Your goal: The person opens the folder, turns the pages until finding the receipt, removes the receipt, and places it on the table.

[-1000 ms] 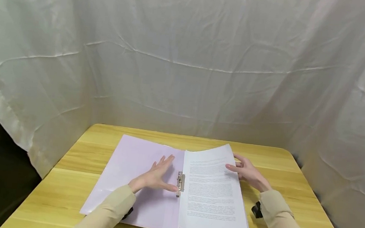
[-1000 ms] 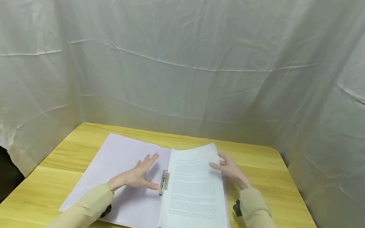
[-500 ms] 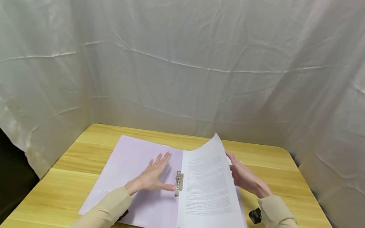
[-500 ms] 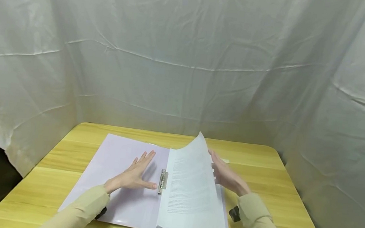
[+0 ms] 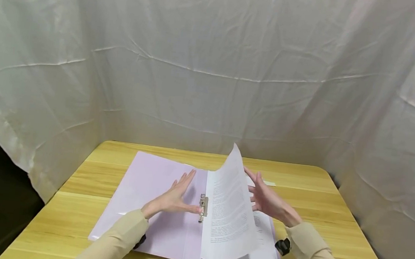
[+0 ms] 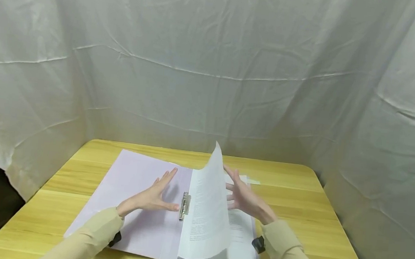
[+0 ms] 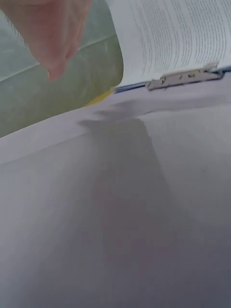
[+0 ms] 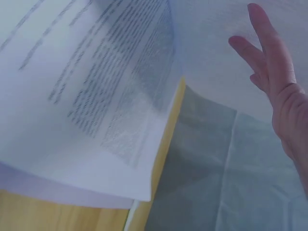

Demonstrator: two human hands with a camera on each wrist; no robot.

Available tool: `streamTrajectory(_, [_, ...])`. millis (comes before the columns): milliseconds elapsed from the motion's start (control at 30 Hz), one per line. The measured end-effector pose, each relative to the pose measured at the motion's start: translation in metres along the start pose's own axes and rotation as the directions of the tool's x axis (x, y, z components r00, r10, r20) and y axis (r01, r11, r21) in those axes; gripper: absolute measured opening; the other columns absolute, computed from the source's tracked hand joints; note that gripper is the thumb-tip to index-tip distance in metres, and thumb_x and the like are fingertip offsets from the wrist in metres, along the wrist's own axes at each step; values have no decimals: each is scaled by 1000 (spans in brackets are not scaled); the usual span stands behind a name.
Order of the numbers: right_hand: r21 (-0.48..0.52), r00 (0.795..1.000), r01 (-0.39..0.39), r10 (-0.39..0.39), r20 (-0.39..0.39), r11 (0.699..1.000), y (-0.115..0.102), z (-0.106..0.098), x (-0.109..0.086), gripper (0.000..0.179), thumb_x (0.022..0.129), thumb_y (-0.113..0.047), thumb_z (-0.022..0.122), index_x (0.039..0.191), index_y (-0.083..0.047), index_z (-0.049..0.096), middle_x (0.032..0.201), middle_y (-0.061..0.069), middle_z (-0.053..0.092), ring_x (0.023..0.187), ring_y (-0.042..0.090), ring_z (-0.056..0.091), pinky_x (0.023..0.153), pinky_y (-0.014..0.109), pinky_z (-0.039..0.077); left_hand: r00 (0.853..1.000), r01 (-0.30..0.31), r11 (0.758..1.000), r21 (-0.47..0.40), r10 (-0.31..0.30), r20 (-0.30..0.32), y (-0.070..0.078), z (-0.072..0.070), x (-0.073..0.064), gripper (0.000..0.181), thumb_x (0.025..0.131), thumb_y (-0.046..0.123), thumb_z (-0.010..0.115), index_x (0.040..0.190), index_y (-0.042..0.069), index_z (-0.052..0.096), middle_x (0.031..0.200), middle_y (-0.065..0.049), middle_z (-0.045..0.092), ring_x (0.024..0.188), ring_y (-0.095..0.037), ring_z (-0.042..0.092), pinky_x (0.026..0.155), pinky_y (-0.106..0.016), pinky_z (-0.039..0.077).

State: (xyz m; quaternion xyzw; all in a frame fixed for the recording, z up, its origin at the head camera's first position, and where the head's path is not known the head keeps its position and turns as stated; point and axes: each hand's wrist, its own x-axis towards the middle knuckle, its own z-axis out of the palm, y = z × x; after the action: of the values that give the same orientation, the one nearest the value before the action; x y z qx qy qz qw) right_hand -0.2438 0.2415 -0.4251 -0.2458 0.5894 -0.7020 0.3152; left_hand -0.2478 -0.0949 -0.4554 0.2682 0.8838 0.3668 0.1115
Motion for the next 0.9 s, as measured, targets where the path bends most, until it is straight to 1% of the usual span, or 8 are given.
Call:
streamTrajectory(100, [-57,1000,-14,13,-24,998,-2,6,4,60,105,-54,1,161,-36,-9,158,36,28,114,35,70,78,36,64,1000,-10,999,-46,11,10,2,-1,1,130,78,55,81,162,5,-4,169,-21,-3,156,-45,-6,123,-67,-2])
streamTrajectory(200, [-110,998,-38,33,-53,993,-4,12,7,59,105,-54,1,161,-38,-7,164,34,13,125,47,60,88,43,62,1000,-22,997,-76,24,19,5,-3,2,132,77,61,79,162,7,-6,169,-20,-4,155,-46,-6,124,-67,-3])
streamTrajectory(333, [-132,996,-57,48,-73,990,-5,20,11,63,104,-59,3,161,-35,-10,167,29,2,137,60,40,98,56,55,1000,-14,993,-118,17,26,9,-5,4,133,75,65,78,163,12,-6,171,-16,-4,156,-46,-3,124,-67,-2])
streamTrajectory(467, [-111,997,-55,49,-55,992,-5,25,16,65,104,-60,4,161,-34,-13,169,25,-3,142,64,25,104,67,45,999,-5,983,-185,13,41,15,-8,6,129,76,64,78,163,18,-6,171,-12,-4,157,-43,3,124,-68,9])
streamTrajectory(567, [-102,998,-50,46,-45,993,-5,28,19,63,104,-59,5,161,-36,-12,169,23,-3,143,62,25,106,70,41,997,-33,970,-240,47,55,19,-9,7,127,78,64,77,163,19,-6,172,-9,-6,158,-38,4,123,-67,15])
streamTrajectory(767, [-128,999,-36,32,-35,991,-2,31,22,68,103,-62,9,161,-33,-12,170,21,-1,144,57,31,106,68,43,989,-107,935,-339,135,60,24,-11,9,127,80,64,74,162,12,-8,172,-11,-2,159,-34,3,127,-57,14])
streamTrajectory(867, [-144,999,-40,36,-35,989,0,32,23,70,103,-63,10,161,-31,-12,170,20,1,144,56,33,106,63,47,985,-118,901,-417,159,66,25,-11,10,125,82,60,74,162,11,-10,172,-10,1,159,-31,7,128,-51,16])
streamTrajectory(900, [-147,999,-44,40,-35,988,0,33,24,69,103,-63,10,161,-32,-11,170,19,2,144,55,33,106,61,48,983,-121,885,-449,169,69,25,-11,10,124,84,57,74,162,12,-11,172,-11,1,159,-31,7,128,-51,16])
